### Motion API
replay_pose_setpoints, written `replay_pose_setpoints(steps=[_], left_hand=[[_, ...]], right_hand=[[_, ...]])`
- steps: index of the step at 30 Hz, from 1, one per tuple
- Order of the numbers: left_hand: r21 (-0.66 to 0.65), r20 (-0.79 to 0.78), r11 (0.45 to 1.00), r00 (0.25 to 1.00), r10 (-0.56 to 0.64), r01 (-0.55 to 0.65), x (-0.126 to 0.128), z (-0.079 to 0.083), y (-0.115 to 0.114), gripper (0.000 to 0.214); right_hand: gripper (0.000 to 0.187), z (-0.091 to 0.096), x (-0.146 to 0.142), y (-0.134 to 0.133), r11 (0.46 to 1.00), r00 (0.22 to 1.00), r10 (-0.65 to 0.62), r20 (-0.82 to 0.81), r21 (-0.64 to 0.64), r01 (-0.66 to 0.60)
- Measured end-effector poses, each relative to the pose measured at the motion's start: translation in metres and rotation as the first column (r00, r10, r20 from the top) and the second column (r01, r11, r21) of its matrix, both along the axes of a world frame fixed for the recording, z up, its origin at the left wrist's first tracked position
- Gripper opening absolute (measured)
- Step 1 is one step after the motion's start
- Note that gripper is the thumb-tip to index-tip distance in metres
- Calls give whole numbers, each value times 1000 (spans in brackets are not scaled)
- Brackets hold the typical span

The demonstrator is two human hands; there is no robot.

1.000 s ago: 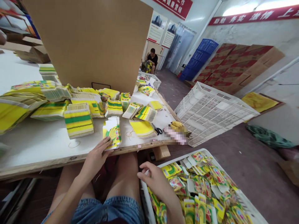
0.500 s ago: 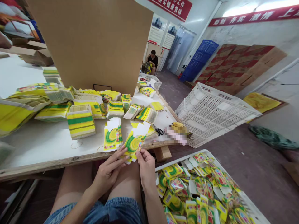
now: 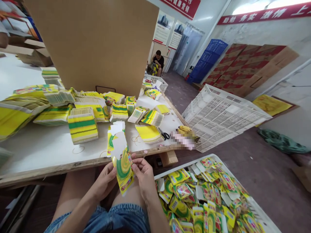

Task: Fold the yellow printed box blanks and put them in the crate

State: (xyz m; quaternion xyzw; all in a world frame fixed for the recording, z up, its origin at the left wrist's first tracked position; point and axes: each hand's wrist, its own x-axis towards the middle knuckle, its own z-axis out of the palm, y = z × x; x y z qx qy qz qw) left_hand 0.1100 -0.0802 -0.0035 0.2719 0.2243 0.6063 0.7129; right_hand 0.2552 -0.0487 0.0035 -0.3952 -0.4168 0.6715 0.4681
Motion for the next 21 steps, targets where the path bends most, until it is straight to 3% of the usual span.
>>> replay_pose_setpoints(steps=[7, 15, 21], left_hand=[[10, -124, 999, 991, 49, -48, 2, -5, 4, 48], [-157, -233, 960, 953, 192, -232, 8, -9, 9, 38], [-32, -378, 952, 885, 272, -306, 8, -5, 8, 57]], right_hand=[[26, 6, 5, -2, 998, 995, 2, 98, 59, -8], [27, -4, -1, -7, 990, 950, -65, 305, 140, 23], [23, -1, -1, -8, 964, 912, -179, 368, 249, 88]])
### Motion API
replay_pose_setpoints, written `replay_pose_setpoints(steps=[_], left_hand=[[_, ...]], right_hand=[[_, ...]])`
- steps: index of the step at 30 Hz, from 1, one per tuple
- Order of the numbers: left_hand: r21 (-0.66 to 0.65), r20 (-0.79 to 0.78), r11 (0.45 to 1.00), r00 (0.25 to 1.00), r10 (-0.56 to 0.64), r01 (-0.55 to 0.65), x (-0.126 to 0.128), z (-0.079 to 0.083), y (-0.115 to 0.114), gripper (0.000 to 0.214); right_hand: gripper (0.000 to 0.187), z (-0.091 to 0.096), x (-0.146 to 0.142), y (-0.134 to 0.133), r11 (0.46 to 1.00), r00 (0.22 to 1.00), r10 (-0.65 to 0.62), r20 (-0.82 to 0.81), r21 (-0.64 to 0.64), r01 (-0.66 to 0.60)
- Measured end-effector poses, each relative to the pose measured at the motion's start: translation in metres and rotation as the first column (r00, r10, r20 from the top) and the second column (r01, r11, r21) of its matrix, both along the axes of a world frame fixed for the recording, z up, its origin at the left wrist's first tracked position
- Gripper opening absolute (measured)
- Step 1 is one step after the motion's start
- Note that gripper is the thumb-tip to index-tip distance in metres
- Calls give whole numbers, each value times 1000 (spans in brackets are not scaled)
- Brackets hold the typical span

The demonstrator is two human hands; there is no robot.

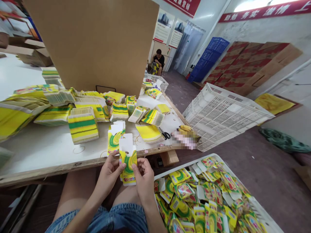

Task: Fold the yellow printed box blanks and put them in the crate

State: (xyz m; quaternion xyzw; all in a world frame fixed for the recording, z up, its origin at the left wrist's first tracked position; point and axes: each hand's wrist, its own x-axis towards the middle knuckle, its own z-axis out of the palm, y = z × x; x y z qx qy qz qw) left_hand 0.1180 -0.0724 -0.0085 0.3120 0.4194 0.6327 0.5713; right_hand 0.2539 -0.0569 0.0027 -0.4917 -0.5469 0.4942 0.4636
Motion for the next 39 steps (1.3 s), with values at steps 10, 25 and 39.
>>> replay_pose_setpoints(steps=[10, 25, 39], left_hand=[[86, -185, 973, 963, -197, 216, -8, 11, -6, 63], [76, 43, 905, 906, -422, 418, -14, 19, -9, 45], [72, 36, 897, 898, -440, 436, -9, 14, -11, 59]], right_hand=[[59, 5, 18, 4, 972, 964, 234, -122, 24, -233], [43, 24, 26, -1, 948, 942, 293, -163, -79, -308], [22, 19, 31, 9, 982, 990, 114, 84, 142, -125]])
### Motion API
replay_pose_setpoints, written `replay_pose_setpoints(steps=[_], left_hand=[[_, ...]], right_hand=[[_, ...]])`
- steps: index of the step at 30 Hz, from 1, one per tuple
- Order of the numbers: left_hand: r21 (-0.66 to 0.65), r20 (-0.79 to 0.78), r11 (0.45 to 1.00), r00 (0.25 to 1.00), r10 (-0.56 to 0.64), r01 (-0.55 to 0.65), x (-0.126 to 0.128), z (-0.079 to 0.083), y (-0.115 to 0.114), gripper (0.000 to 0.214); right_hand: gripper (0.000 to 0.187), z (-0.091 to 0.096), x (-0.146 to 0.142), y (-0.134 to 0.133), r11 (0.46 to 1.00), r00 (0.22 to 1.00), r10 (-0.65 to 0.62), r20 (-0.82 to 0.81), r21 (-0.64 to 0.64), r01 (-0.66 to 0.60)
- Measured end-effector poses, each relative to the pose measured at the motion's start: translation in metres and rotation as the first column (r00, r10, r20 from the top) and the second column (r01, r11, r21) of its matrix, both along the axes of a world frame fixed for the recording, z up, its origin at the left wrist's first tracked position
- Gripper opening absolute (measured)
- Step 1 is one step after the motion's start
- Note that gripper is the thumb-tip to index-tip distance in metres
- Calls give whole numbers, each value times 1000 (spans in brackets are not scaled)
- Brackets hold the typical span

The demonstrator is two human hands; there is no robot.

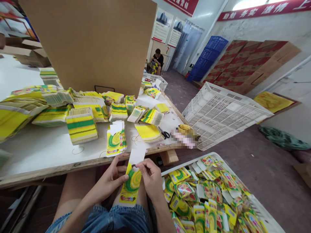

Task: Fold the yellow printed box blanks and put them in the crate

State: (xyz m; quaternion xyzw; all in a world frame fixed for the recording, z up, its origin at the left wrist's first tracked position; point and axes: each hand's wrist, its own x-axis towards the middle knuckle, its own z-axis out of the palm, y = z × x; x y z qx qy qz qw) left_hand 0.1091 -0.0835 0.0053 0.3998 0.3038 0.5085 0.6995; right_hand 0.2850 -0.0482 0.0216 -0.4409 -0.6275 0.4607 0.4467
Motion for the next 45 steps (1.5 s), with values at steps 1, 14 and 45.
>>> replay_pose_setpoints(steps=[1, 14, 45], left_hand=[[2, -3, 1000, 1000, 8, -8, 0, 1, 0, 65], [89, -180, 988, 974, 140, -126, 0, 3, 2, 42], [106, -200, 987, 970, 138, -118, -2, 5, 1, 46]], right_hand=[[22, -2, -1, 0, 999, 998, -8, -56, -37, 6], [45, 4, 4, 4, 994, 997, 47, 62, 97, -53], [40, 10, -5, -1, 982, 951, 156, 268, -150, -119]])
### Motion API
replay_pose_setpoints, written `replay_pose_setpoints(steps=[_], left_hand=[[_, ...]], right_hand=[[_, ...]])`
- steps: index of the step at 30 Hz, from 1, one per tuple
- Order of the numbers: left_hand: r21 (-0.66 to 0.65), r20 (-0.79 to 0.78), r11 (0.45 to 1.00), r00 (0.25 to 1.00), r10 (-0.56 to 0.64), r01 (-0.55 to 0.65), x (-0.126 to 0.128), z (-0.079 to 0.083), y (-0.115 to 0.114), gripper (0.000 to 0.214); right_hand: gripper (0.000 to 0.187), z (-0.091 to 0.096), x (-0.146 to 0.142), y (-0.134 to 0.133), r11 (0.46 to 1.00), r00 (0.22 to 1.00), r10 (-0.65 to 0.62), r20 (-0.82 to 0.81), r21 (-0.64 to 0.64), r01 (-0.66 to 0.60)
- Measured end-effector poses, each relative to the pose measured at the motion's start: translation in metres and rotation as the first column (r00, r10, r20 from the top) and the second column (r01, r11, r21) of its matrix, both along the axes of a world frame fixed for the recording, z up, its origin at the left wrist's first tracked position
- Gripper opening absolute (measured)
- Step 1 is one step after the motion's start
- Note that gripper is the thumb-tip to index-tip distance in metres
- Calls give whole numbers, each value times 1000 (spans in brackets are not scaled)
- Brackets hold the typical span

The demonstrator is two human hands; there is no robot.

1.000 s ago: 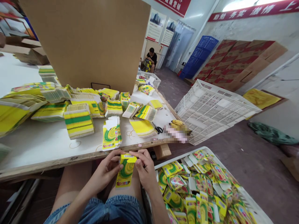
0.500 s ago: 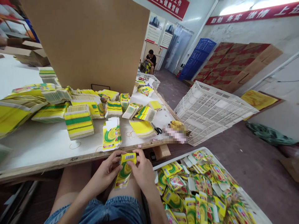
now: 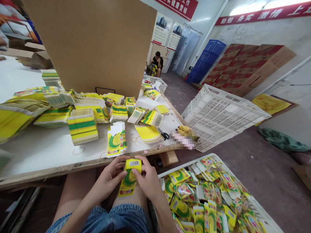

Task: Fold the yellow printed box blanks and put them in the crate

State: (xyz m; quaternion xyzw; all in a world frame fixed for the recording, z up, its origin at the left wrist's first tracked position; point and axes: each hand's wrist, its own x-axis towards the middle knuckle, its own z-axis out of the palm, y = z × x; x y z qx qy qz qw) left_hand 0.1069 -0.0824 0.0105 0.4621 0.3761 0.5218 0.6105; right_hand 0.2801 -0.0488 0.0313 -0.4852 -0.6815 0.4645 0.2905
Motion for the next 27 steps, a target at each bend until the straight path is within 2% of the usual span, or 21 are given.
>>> replay_pose_setpoints(steps=[2, 6, 9, 12, 18, 21, 27], left_hand=[[12, -30, 1000, 1000, -7, 7, 0, -3, 0, 45], [37, -109, 999, 994, 27, -24, 3, -7, 0, 44], [31, -77, 998, 996, 48, -46, 4, -6, 1, 44], [10, -4, 999, 999, 43, -43, 3, -3, 1, 46], [-13, 47, 1000, 999, 5, -4, 2, -1, 2, 44], [-18, 64, 1000, 998, -14, 15, 4, -1, 1, 42], [-40, 126, 999, 992, 12, -7, 4, -1, 1, 41]], right_hand=[[39, 0, 2, 1, 1000, 999, 4, 49, 21, -5], [36, 2, 1, 4, 993, 976, -86, 200, 93, 68], [37, 4, -4, 3, 992, 969, -97, 227, 103, 75], [40, 5, -5, 1, 996, 981, -69, 182, 62, 59], [42, 1, 7, 4, 994, 995, 8, -99, -111, -19], [41, 0, 11, 4, 993, 994, 31, -107, -109, -42], [47, 1, 5, 2, 995, 998, -7, -66, -104, 0]])
